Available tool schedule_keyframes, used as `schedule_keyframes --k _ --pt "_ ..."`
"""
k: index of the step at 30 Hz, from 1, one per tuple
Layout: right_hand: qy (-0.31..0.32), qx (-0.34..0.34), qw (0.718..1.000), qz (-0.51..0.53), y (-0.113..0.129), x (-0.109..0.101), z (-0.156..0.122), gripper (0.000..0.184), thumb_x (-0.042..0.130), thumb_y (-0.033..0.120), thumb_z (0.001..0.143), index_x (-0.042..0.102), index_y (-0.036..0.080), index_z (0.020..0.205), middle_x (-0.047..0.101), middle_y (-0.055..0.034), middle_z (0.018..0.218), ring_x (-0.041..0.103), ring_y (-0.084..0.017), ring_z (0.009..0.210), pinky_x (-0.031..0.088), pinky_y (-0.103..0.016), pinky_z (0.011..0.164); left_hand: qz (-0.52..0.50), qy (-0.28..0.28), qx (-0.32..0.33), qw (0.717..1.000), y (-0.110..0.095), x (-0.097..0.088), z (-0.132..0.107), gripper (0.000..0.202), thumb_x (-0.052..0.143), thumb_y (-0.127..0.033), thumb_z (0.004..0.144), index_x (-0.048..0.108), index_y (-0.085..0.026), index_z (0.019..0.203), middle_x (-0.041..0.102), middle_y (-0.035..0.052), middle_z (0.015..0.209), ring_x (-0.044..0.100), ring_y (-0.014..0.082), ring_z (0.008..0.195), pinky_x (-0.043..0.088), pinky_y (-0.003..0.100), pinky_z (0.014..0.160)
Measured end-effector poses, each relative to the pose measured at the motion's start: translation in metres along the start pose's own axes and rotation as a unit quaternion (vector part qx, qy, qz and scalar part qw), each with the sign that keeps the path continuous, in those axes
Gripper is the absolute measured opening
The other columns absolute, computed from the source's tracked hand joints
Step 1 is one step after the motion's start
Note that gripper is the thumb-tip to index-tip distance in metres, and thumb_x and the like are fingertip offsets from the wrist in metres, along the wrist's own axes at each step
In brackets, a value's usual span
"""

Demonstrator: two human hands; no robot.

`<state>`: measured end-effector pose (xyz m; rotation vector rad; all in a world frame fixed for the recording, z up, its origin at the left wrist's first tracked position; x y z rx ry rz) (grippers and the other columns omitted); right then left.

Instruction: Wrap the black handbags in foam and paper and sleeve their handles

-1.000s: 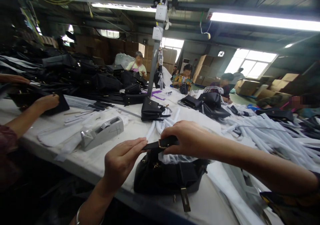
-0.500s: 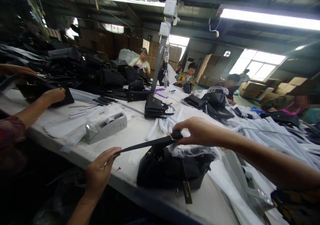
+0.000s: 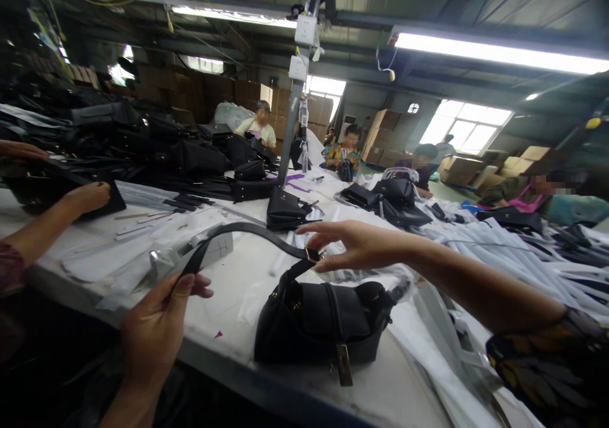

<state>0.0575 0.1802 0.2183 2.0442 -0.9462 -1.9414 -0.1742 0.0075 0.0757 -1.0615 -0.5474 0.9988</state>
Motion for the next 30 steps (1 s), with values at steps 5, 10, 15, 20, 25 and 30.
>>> schedule_keyframes --k 5,10,15,20,25,30 --pt "0.018 -0.143 0.967 0.21 0.057 0.01 0.015 0.057 0.067 0.043 0.092 0.049 0.017 0.139 0.07 -0.0076 0.111 0.064 -0.019 0.107 0.05 -0.03 0.092 -0.089 0.045 0.146 0.984 -0.099 0.041 0.019 0.023 0.063 -0.041 0.092 0.073 -0.02 0.088 0.068 -0.0024 0.071 0.067 0.0151 0.073 0.054 0.03 0.086" --pt "-0.103 -0.199 0.897 0.382 0.064 -0.021 0.006 0.04 0.065 0.055 0.09 0.057 0.017 0.098 0.042 0.0103 0.056 0.037 -0.005 0.044 0.034 -0.016 0.043 -0.243 0.201 0.053 0.947 -0.085 0.092 0.015 0.06 0.071 -0.044 0.085 0.05 -0.021 0.137 0.073 0.0083 0.108 0.071 0.0193 0.089 0.057 0.033 0.085" --pt "-0.24 -0.162 0.89 0.352 0.045 -0.061 -0.016 0.053 0.045 0.07 0.094 0.058 0.021 0.107 0.03 0.0094 0.055 0.024 -0.008 0.044 0.025 -0.02 0.042 -0.087 0.386 0.059 0.916 -0.056 0.134 -0.032 0.032 0.073 -0.039 0.082 0.074 -0.025 0.111 0.074 0.0081 0.115 0.066 0.0289 0.113 0.048 0.044 0.104" --pt "-0.296 -0.109 0.907 0.278 0.029 -0.083 -0.036 0.071 0.024 0.079 0.093 0.062 0.024 0.117 0.023 0.0075 0.055 0.016 -0.012 0.045 0.021 -0.026 0.043 -0.068 0.381 0.08 0.919 -0.046 0.136 -0.042 0.03 0.072 -0.038 0.084 0.074 -0.028 0.113 0.075 0.0043 0.116 0.066 0.0266 0.114 0.047 0.042 0.106" --pt "-0.308 -0.054 0.938 0.149 0.009 -0.083 -0.044 0.077 0.016 0.075 0.095 0.062 0.021 0.124 0.031 0.0056 0.055 0.025 -0.012 0.046 0.023 -0.027 0.047 -0.05 0.376 0.071 0.923 -0.029 0.13 -0.04 0.035 0.073 -0.04 0.082 0.072 -0.029 0.116 0.072 0.0053 0.12 0.065 0.0262 0.115 0.048 0.041 0.106" --pt "-0.264 0.06 0.942 -0.197 0.01 -0.052 -0.037 0.074 0.042 0.078 0.089 0.048 0.028 0.144 0.068 -0.004 0.08 0.061 -0.022 0.072 0.038 -0.029 0.065 -0.02 0.323 0.047 0.945 -0.022 0.123 -0.039 0.039 0.071 -0.048 0.082 0.071 -0.029 0.116 0.072 0.0061 0.12 0.067 0.0276 0.111 0.054 0.041 0.098"
Point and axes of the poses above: each hand's wrist, its own z-axis towards the middle knuckle, its own x-axis out of the palm, y = z × x, the point moved 7 cm from there along z, towards the middle knuckle
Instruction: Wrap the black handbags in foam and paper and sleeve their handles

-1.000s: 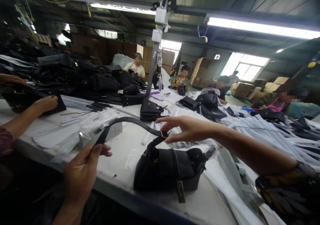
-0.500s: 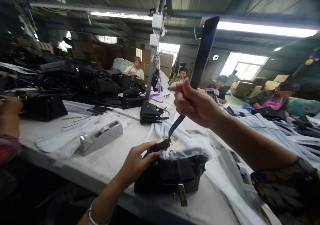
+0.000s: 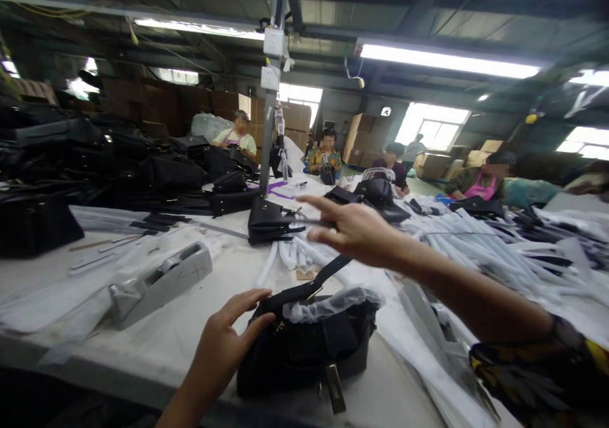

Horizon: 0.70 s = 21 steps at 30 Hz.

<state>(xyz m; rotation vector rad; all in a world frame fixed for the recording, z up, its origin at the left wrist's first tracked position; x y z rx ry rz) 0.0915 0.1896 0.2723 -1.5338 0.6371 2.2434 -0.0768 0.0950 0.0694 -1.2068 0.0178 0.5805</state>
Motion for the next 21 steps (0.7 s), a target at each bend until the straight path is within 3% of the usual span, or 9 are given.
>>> schedule_keyframes --k 2,5,7,9,12,15,18,21 --pt "0.041 -0.024 0.995 -0.089 0.012 0.023 -0.007 0.073 0.045 0.08 0.086 0.055 0.029 0.137 0.073 -0.007 0.086 0.066 -0.026 0.077 0.038 -0.03 0.064 -0.008 -0.051 -0.009 0.999 -0.005 -0.008 -0.001 0.053 0.071 -0.051 0.081 0.064 -0.029 0.129 0.074 0.0066 0.114 0.071 0.0268 0.101 0.058 0.038 0.089" --pt "0.082 -0.057 0.985 -0.144 0.023 0.058 -0.015 0.068 0.038 0.079 0.09 0.069 0.02 0.105 0.074 -0.0103 0.083 0.069 -0.025 0.073 0.037 -0.028 0.059 -0.047 -0.078 0.012 0.996 -0.024 -0.016 -0.001 0.07 0.066 -0.055 0.083 0.045 -0.032 0.146 0.075 0.0037 0.101 0.073 0.0208 0.076 0.062 0.03 0.072" --pt "0.084 -0.079 0.98 -0.161 0.027 0.073 -0.019 0.067 0.036 0.076 0.092 0.068 0.017 0.095 0.073 -0.0116 0.083 0.068 -0.024 0.071 0.036 -0.028 0.057 -0.055 -0.073 0.036 0.995 -0.038 -0.019 0.0 0.061 0.065 -0.058 0.083 0.055 -0.032 0.138 0.075 0.0001 0.085 0.07 0.0176 0.061 0.061 0.025 0.061" --pt "0.075 -0.103 0.979 -0.16 0.032 0.076 -0.023 0.062 0.04 0.072 0.094 0.066 0.016 0.095 0.073 -0.0113 0.085 0.068 -0.024 0.072 0.035 -0.029 0.056 -0.047 -0.083 0.027 0.995 -0.046 -0.021 0.002 0.047 0.067 -0.059 0.081 0.07 -0.03 0.118 0.073 -0.0016 0.073 0.068 0.0173 0.057 0.059 0.023 0.057" --pt "0.101 -0.117 0.986 -0.07 0.038 0.068 -0.028 0.054 0.052 0.07 0.09 0.066 0.018 0.102 0.073 -0.0071 0.087 0.067 -0.022 0.076 0.036 -0.027 0.058 -0.043 -0.089 -0.015 0.995 -0.048 -0.02 0.005 0.037 0.071 -0.058 0.078 0.076 -0.027 0.098 0.075 0.0 0.077 0.073 0.0202 0.07 0.06 0.023 0.064" --pt "0.147 -0.084 0.982 0.085 0.038 0.056 -0.028 0.039 0.055 0.057 0.094 0.068 0.021 0.103 0.07 0.0 0.079 0.062 -0.015 0.07 0.035 -0.023 0.06 -0.084 -0.078 0.0 0.993 -0.049 -0.017 0.006 0.041 0.073 -0.052 0.078 0.073 -0.027 0.11 0.076 0.0021 0.099 0.074 0.0223 0.087 0.061 0.026 0.076" --pt "0.146 -0.038 0.974 0.17 0.03 0.05 -0.024 0.033 0.049 0.039 0.101 0.067 0.018 0.084 0.062 0.0034 0.066 0.053 -0.009 0.06 0.035 -0.021 0.059 -0.119 -0.077 0.014 0.99 -0.037 -0.021 0.004 0.053 0.074 -0.047 0.08 0.062 -0.029 0.129 0.072 0.0038 0.115 0.071 0.0233 0.1 0.059 0.032 0.085" --pt "0.163 -0.005 0.969 0.186 0.019 0.059 -0.022 0.034 0.05 0.036 0.1 0.064 0.016 0.077 0.062 0.0028 0.064 0.051 -0.009 0.059 0.034 -0.021 0.058 -0.058 -0.021 -0.012 0.998 -0.014 -0.017 -0.001 0.045 0.076 -0.042 0.079 0.068 -0.028 0.121 0.069 0.005 0.119 0.067 0.0233 0.104 0.058 0.032 0.084"
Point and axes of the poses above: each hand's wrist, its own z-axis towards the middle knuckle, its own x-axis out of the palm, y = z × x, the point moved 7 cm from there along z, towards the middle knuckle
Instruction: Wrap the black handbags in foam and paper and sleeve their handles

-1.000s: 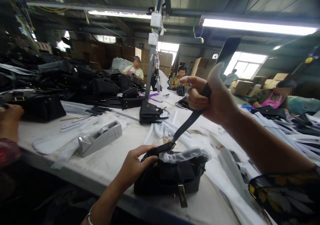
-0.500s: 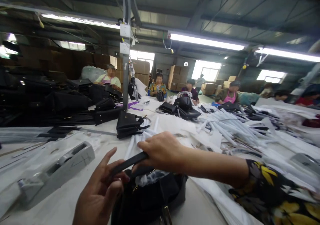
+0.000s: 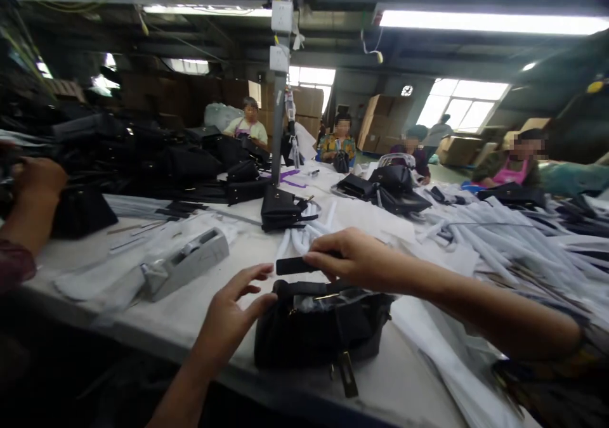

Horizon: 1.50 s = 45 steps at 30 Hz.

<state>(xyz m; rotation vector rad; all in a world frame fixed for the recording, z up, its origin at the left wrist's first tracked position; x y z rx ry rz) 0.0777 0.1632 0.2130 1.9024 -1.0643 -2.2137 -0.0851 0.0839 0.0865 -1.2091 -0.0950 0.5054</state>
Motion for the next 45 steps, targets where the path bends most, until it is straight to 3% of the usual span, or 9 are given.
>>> schedule_keyframes --k 4,9,13,17,22,25,35,42,45 --pt "0.04 0.023 0.998 -0.053 -0.013 0.019 0.004 0.032 0.05 0.035 0.098 0.064 0.017 0.075 0.064 0.0011 0.064 0.051 -0.01 0.059 0.031 -0.022 0.056 0.039 0.067 -0.022 0.997 0.02 0.009 -0.007 0.041 0.078 -0.037 0.077 0.071 -0.028 0.116 0.063 0.0064 0.123 0.065 0.0219 0.101 0.057 0.028 0.073" --pt "0.05 0.05 0.989 -0.133 -0.018 0.032 0.01 0.031 0.05 0.036 0.095 0.067 0.019 0.075 0.063 -0.0004 0.064 0.048 -0.012 0.057 0.027 -0.025 0.055 0.013 0.104 -0.012 0.994 0.021 0.021 0.0 0.028 0.075 -0.037 0.081 0.075 -0.027 0.107 0.064 0.0046 0.108 0.065 0.0187 0.094 0.054 0.025 0.071" --pt "0.027 0.098 0.974 -0.203 -0.023 0.027 0.011 0.029 0.052 0.041 0.092 0.073 0.022 0.083 0.067 -0.0028 0.069 0.052 -0.014 0.06 0.025 -0.026 0.056 -0.026 0.06 0.015 0.998 0.018 0.028 0.005 0.025 0.08 -0.035 0.077 0.076 -0.025 0.099 0.07 0.0042 0.105 0.066 0.0185 0.091 0.052 0.025 0.07" --pt "0.008 0.109 0.957 -0.268 -0.026 0.02 0.007 0.026 0.055 0.044 0.089 0.075 0.027 0.084 0.068 -0.0019 0.067 0.054 -0.016 0.061 0.023 -0.027 0.055 -0.04 0.011 -0.004 0.999 0.021 0.045 0.0 0.026 0.083 -0.034 0.074 0.078 -0.026 0.098 0.076 0.0027 0.101 0.069 0.0202 0.093 0.052 0.029 0.083" --pt "0.032 0.102 0.942 -0.317 -0.023 0.023 0.001 0.023 0.055 0.043 0.089 0.074 0.03 0.087 0.07 -0.0017 0.069 0.057 -0.017 0.061 0.019 -0.027 0.053 -0.069 0.001 -0.016 0.997 0.023 0.069 -0.007 0.026 0.084 -0.03 0.073 0.078 -0.026 0.099 0.077 0.0013 0.099 0.07 0.0197 0.09 0.053 0.03 0.083" --pt "0.075 0.112 0.927 -0.35 -0.021 0.028 0.001 0.03 0.052 0.042 0.091 0.073 0.025 0.077 0.068 -0.0038 0.065 0.054 -0.016 0.058 0.017 -0.029 0.051 -0.081 0.0 -0.006 0.997 0.02 0.077 -0.009 0.025 0.083 -0.026 0.074 0.077 -0.026 0.098 0.077 0.0011 0.099 0.069 0.0197 0.091 0.053 0.03 0.085" --pt "0.218 0.086 0.924 -0.301 -0.028 0.034 0.014 0.026 0.054 0.033 0.084 0.074 0.02 0.073 0.067 -0.0022 0.064 0.045 -0.013 0.054 0.026 -0.027 0.054 -0.104 0.03 0.005 0.994 0.014 0.086 -0.014 0.025 0.084 -0.028 0.073 0.078 -0.026 0.097 0.077 0.0024 0.099 0.07 0.0219 0.093 0.053 0.031 0.085" --pt "0.199 0.036 0.933 -0.298 -0.027 0.055 0.018 0.034 0.05 0.036 0.092 0.074 0.02 0.076 0.069 -0.0039 0.066 0.052 -0.014 0.056 0.024 -0.028 0.052 -0.134 0.027 -0.015 0.991 0.013 0.09 -0.018 0.019 0.081 -0.028 0.076 0.078 -0.025 0.095 0.077 0.0012 0.096 0.07 0.0217 0.091 0.054 0.031 0.085" --pt "0.158 0.023 0.927 -0.34 -0.025 0.052 0.015 0.036 0.048 0.041 0.096 0.073 0.02 0.082 0.071 -0.0053 0.071 0.06 -0.018 0.062 0.029 -0.029 0.055 -0.144 0.017 -0.03 0.989 0.017 0.086 -0.016 0.027 0.08 -0.029 0.077 0.077 -0.024 0.103 0.077 0.0018 0.099 0.07 0.0218 0.092 0.055 0.032 0.086"
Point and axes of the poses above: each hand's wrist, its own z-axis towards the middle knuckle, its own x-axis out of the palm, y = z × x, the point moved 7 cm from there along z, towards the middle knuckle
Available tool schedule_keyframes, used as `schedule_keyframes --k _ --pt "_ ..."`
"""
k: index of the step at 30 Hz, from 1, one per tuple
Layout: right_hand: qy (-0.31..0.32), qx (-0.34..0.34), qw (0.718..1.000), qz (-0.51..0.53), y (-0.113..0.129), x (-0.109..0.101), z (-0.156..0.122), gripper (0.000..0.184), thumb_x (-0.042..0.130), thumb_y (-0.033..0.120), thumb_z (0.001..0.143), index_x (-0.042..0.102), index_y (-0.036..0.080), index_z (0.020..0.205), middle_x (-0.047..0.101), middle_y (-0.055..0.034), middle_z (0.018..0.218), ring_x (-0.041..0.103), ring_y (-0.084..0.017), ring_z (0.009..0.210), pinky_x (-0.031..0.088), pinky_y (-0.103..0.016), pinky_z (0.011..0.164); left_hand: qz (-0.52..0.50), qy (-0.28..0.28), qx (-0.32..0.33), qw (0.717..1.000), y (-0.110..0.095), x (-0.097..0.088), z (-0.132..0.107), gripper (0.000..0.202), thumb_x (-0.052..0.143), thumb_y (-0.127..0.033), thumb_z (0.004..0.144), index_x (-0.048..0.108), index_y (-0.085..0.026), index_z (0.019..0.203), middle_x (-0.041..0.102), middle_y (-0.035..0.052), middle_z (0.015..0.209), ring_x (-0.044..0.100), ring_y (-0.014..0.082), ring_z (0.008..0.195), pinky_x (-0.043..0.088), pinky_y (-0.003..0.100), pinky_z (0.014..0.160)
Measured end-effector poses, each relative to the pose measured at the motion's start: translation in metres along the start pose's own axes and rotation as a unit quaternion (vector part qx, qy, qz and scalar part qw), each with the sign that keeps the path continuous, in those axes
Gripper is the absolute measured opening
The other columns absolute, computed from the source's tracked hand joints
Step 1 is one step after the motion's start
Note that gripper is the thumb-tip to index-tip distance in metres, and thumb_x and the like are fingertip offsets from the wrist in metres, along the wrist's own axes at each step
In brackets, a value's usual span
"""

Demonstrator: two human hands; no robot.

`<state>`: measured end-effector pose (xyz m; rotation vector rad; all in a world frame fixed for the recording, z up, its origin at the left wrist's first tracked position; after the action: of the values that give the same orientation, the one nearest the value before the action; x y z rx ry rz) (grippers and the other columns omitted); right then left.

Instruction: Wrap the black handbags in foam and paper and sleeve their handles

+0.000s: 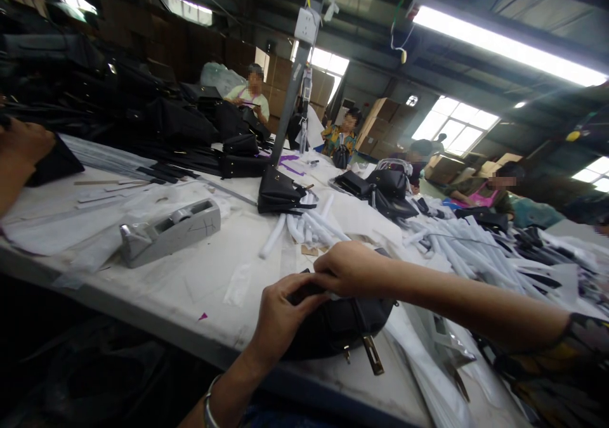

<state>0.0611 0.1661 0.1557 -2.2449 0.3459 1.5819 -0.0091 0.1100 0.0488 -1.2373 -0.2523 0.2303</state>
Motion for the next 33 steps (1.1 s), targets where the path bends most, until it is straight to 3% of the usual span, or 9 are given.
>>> schedule_keyframes --k 3,5,9,12,16,21,25,28,33 --pt "-0.066 -0.033 0.997 -0.038 0.003 -0.009 -0.007 0.034 0.063 0.05 0.09 0.07 0.018 0.102 0.074 -0.0083 0.092 0.067 -0.025 0.083 0.041 -0.033 0.072 0.022 -0.018 -0.013 1.0 0.002 -0.008 0.0 0.036 0.079 -0.029 0.077 0.074 -0.025 0.112 0.077 0.0024 0.102 0.071 0.0211 0.086 0.057 0.032 0.083" --pt "-0.08 -0.066 0.994 -0.046 0.008 -0.009 -0.009 0.041 0.074 0.049 0.082 0.068 0.018 0.109 0.073 -0.0094 0.101 0.066 -0.027 0.096 0.042 -0.037 0.088 0.075 -0.038 0.019 0.996 -0.003 -0.015 -0.003 0.033 0.078 -0.028 0.079 0.074 -0.026 0.112 0.077 0.0024 0.105 0.072 0.0221 0.089 0.056 0.034 0.084" --pt "-0.043 -0.062 0.996 -0.048 0.01 0.001 -0.006 0.014 0.076 0.03 0.084 0.073 0.02 0.093 0.074 -0.0064 0.086 0.068 -0.024 0.087 0.039 -0.04 0.095 0.189 -0.072 0.142 0.969 -0.026 -0.021 -0.015 0.026 0.073 -0.028 0.085 0.074 -0.028 0.111 0.078 0.0019 0.102 0.072 0.0225 0.091 0.055 0.033 0.085" --pt "-0.061 -0.062 0.995 -0.042 0.014 0.001 -0.006 0.008 0.074 0.026 0.083 0.073 0.02 0.089 0.074 -0.0055 0.084 0.068 -0.023 0.085 0.039 -0.041 0.096 0.217 -0.085 0.164 0.958 -0.034 -0.025 -0.023 0.021 0.074 -0.031 0.085 0.075 -0.027 0.106 0.078 0.0018 0.098 0.073 0.0225 0.088 0.055 0.032 0.081" --pt "-0.08 -0.063 0.994 -0.032 0.016 0.0 -0.007 0.01 0.076 0.028 0.081 0.073 0.021 0.088 0.073 -0.0044 0.081 0.068 -0.024 0.084 0.036 -0.045 0.102 0.2 -0.108 0.088 0.97 -0.027 -0.03 -0.028 0.022 0.078 -0.032 0.08 0.074 -0.03 0.102 0.077 -0.0001 0.098 0.073 0.0233 0.089 0.056 0.033 0.083" --pt "-0.091 -0.05 0.994 -0.023 0.013 -0.001 -0.007 0.009 0.077 0.026 0.078 0.074 0.022 0.086 0.073 -0.0039 0.081 0.068 -0.024 0.085 0.032 -0.047 0.107 -0.005 -0.147 -0.068 0.987 0.003 -0.031 -0.028 0.034 0.082 -0.03 0.072 0.071 -0.024 0.103 0.076 0.0017 0.094 0.074 0.0217 0.087 0.06 0.032 0.083" --pt "-0.096 -0.067 0.993 -0.027 0.014 -0.001 -0.006 0.009 0.075 0.021 0.078 0.074 0.022 0.087 0.074 -0.0037 0.082 0.069 -0.024 0.087 0.025 -0.048 0.112 -0.15 -0.111 -0.14 0.972 0.014 -0.021 -0.02 0.045 0.086 -0.029 0.063 0.07 -0.018 0.104 0.074 0.0027 0.09 0.072 0.019 0.087 0.059 0.029 0.083" --pt "-0.107 -0.08 0.991 -0.026 0.014 -0.002 -0.008 0.005 0.072 0.022 0.08 0.073 0.022 0.085 0.073 -0.003 0.08 0.068 -0.023 0.084 0.023 -0.049 0.114 -0.182 -0.092 -0.17 0.964 0.015 -0.021 -0.02 0.048 0.087 -0.032 0.064 0.07 -0.018 0.106 0.073 0.0029 0.091 0.071 0.0168 0.09 0.057 0.026 0.086" --pt "-0.114 -0.063 0.991 -0.032 0.0 -0.004 -0.01 0.006 0.071 0.019 0.08 0.073 0.022 0.083 0.072 -0.0021 0.077 0.068 -0.021 0.079 0.016 -0.05 0.118 -0.122 -0.119 -0.212 0.962 0.035 -0.062 -0.044 0.056 0.088 -0.037 0.063 0.069 -0.019 0.112 0.072 0.0026 0.092 0.069 0.0161 0.092 0.055 0.023 0.086"
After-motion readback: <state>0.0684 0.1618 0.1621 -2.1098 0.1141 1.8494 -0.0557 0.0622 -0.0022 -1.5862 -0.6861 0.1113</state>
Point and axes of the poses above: each hand's wrist, its own z-axis towards the middle knuckle, its own x-axis out of the palm, y = z × x, the point moved 7 cm from there along z, towards the middle knuckle
